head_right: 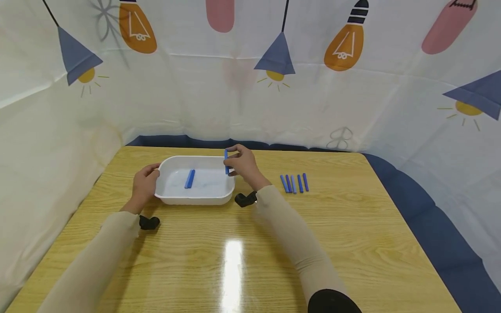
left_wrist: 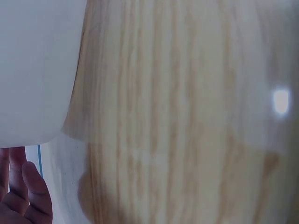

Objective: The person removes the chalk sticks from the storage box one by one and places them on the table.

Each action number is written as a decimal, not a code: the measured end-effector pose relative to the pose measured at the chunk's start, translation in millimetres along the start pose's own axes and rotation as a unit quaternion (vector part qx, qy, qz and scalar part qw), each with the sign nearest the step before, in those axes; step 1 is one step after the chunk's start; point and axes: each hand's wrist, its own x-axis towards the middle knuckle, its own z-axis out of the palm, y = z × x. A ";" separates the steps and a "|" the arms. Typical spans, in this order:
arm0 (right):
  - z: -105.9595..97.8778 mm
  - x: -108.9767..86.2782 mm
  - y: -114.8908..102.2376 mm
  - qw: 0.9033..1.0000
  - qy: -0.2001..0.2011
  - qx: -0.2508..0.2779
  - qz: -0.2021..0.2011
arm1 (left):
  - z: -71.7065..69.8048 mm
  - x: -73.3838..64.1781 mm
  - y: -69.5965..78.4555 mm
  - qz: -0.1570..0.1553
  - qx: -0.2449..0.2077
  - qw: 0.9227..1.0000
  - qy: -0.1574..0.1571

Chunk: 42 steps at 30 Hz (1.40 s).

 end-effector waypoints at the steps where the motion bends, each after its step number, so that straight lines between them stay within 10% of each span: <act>1: -3.4 -0.7 0.5 1.000 0.002 0.001 -0.002 | 0.1 0.0 -0.1 -0.001 -0.001 1.000 -0.001; 19: -53.5 -4.9 21.4 0.999 0.026 -0.022 -0.011 | 0.3 0.4 -0.1 -0.002 -0.002 1.000 0.002; 42: -110.3 -8.3 60.7 0.977 0.008 -0.207 0.054 | 0.7 0.9 -0.2 -0.001 0.002 1.000 -0.003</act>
